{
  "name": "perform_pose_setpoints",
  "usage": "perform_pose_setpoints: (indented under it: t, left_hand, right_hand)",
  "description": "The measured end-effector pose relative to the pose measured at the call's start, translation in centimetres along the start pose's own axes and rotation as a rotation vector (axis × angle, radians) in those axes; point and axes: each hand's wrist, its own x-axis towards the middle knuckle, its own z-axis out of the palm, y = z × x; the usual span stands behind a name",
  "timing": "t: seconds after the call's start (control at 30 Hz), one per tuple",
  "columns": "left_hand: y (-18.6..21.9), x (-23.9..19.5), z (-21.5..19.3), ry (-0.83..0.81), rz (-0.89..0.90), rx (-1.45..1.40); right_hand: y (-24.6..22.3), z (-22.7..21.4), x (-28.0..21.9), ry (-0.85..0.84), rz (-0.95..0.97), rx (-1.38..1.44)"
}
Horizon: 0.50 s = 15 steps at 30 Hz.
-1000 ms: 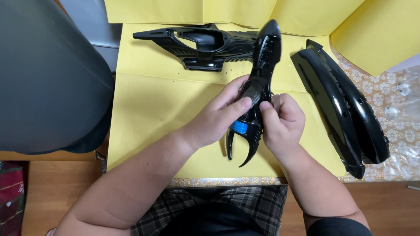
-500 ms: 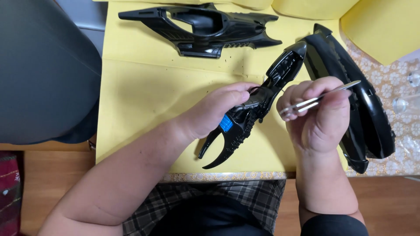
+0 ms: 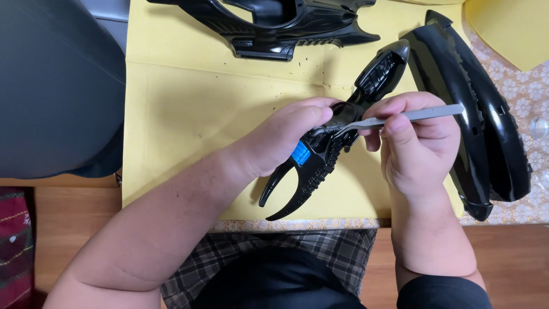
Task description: Using tweezers to remove blue masking tape from a black plastic model part
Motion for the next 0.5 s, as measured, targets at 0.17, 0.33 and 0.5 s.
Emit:
perform_pose_setpoints:
  t: [0.17,0.33,0.5]
  left_hand:
    - [-0.23,-0.17,-0.13,-0.052,0.086,-0.067]
    - [-0.22,-0.19,-0.04,-0.045,0.113,-0.051]
    - [-0.25,-0.27,0.12,-0.019,0.061,-0.110]
  right_hand:
    - [0.21,0.49,0.11,0.029,0.048,0.046]
    - [0.48,0.48,0.16,0.023,0.039,0.040]
    - [0.50,0.56,0.09,0.019,0.019,-0.004]
